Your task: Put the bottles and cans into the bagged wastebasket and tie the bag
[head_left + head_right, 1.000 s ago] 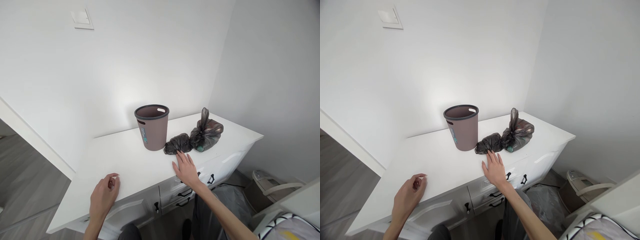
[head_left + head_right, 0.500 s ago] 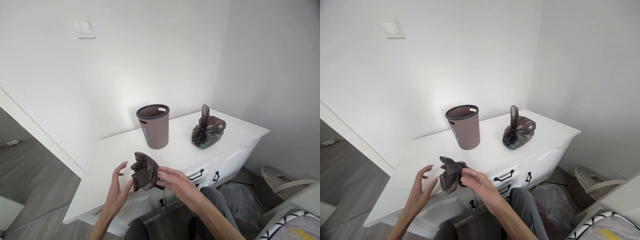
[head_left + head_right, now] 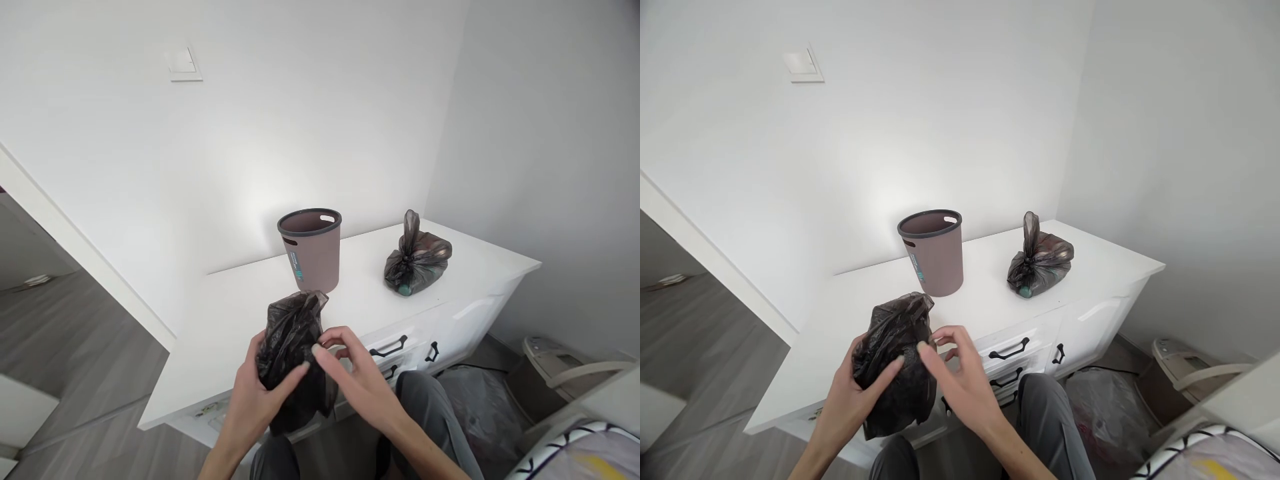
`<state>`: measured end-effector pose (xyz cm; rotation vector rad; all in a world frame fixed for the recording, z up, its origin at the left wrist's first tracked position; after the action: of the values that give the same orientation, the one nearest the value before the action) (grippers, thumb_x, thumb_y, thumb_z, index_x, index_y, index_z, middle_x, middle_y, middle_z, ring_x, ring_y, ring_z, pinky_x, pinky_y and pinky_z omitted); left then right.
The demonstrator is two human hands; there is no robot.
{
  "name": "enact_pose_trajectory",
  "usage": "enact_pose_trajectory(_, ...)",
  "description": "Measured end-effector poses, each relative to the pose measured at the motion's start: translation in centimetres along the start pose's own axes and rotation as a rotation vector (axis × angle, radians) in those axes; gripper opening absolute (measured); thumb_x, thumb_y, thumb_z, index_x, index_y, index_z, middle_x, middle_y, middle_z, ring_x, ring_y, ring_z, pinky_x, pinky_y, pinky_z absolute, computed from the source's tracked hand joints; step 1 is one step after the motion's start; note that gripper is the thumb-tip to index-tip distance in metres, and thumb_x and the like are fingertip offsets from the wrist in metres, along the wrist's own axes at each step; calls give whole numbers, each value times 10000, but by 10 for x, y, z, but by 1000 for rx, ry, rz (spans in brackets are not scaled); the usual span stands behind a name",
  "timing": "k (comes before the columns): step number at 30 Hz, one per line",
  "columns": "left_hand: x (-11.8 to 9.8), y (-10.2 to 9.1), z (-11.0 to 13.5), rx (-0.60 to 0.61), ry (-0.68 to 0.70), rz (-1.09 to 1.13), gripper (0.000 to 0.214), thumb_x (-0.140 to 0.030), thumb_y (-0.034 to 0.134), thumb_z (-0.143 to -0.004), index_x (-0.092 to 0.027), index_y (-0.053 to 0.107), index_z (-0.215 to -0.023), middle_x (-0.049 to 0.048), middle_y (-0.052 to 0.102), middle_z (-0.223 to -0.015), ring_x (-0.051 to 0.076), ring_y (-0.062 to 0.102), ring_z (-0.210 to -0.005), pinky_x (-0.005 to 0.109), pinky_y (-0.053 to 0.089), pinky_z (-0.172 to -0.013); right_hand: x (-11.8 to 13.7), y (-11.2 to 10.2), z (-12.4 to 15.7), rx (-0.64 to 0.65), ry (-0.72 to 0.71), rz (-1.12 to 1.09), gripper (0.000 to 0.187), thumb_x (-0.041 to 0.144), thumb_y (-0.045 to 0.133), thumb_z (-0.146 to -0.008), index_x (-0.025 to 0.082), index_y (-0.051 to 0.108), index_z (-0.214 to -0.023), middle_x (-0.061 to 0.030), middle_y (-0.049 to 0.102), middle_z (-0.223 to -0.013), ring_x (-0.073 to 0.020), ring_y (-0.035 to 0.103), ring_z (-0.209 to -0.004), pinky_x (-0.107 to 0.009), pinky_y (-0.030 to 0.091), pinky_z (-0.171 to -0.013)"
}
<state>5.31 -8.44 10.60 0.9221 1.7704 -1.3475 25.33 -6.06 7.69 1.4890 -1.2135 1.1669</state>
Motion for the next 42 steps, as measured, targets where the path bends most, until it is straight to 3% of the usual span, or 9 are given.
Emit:
enact_pose_trajectory(3, -1, 2, 12, 74, 35, 24, 846, -514, 829, -767, -240, 430, -1460, 112, 736, -1274, 303, 730, -1148, 421, 620, -966, 9, 8, 1, 89, -29, 51, 317, 557, 654, -947, 243, 679, -978, -56, 657, -1057, -217, 605, -976, -369, 499, -931)
enact_pose_trajectory(6, -4, -4, 17, 33, 36, 2, 708, -542, 734, -854, -235, 491, -1444, 125, 709, -1330, 312, 696, -1214, 427, 589, -1024, 16, 11, -3, 93, -55, -1, 283, 517, 634, -953, 237, 677, -937, -55, 654, -1051, -222, 604, -999, -364, 499, -924)
enact_pose_trajectory(13, -11, -23, 19, -46, -177, 78, 615, -684, 574, -931, -210, 682, -1308, 92, 758, -1249, 320, 702, -1194, 414, 570, -1050, 11, 14, 4, 146, 108, -194, 487, 560, 773, -858, 275, 487, -1130, -47, 620, -1162, -197, 622, -973, -353, 536, -868)
enact_pose_trajectory(17, -15, -29, 24, -1, -195, 105, 649, -726, 531, -932, -198, 725, -1255, 88, 798, -1092, 327, 739, -1084, 418, 609, -966, 20, 18, 6, 344, 152, -328, 502, 581, 776, -856, 268, 508, -1143, -46, 660, -1131, -217, 633, -1043, -385, 528, -944)
enact_pose_trajectory(25, -3, -58, 16, -90, -233, -45, 677, -801, 529, -877, -171, 756, -977, 80, 782, -885, 316, 732, -868, 353, 598, -670, 27, 0, 5, 285, -3, -45, 525, 676, 519, -989, 240, 441, -707, 44, 463, -662, -146, 457, -670, -269, 403, -660)
enact_pose_trajectory(29, -11, -67, 8, -270, -61, -205, 589, -705, 551, -917, -208, 717, -1189, 91, 768, -1095, 295, 710, -978, 322, 576, -657, 26, -6, 5, 247, -52, -4, 500, 653, 468, -1020, 240, 447, -739, 37, 461, -683, -154, 441, -698, -267, 372, -660)
enact_pose_trajectory(34, -63, -57, 19, -539, 415, -415, 453, -508, 576, -974, -266, 594, -1356, 94, 658, -1365, 286, 646, -1187, 422, 577, -935, 36, -7, 3, 213, -82, -9, 472, 624, 457, -1035, 232, 430, -773, 34, 413, -750, -146, 388, -735, -270, 355, -695)
enact_pose_trajectory(38, -90, -34, 27, -110, 815, -601, 417, -408, 580, -997, -284, 589, -1395, 92, 697, -1296, 289, 612, -1278, 466, 494, -1095, 48, -10, 6, 226, -92, -12, 461, 630, 479, -1023, 227, 478, -799, 32, 432, -759, -148, 394, -740, -270, 366, -704)
enact_pose_trajectory(42, -82, -20, 25, 294, 891, -750, 490, -408, 576, -1015, -244, 544, -1476, 106, 739, -1219, 281, 654, -1200, 457, 456, -1111, 58, -22, 8, 194, -93, -17, 484, 662, 502, -1000, 234, 470, -775, 35, 423, -734, -145, 378, -702, -266, 362, -657)
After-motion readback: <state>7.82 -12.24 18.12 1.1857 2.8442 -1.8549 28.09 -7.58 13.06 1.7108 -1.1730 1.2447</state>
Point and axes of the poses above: each hand's wrist, its own z-axis away from the middle knuckle, its own y-axis out of the palm, x = y × z, the point moved 1 cm from there along -z, towards the middle knuckle
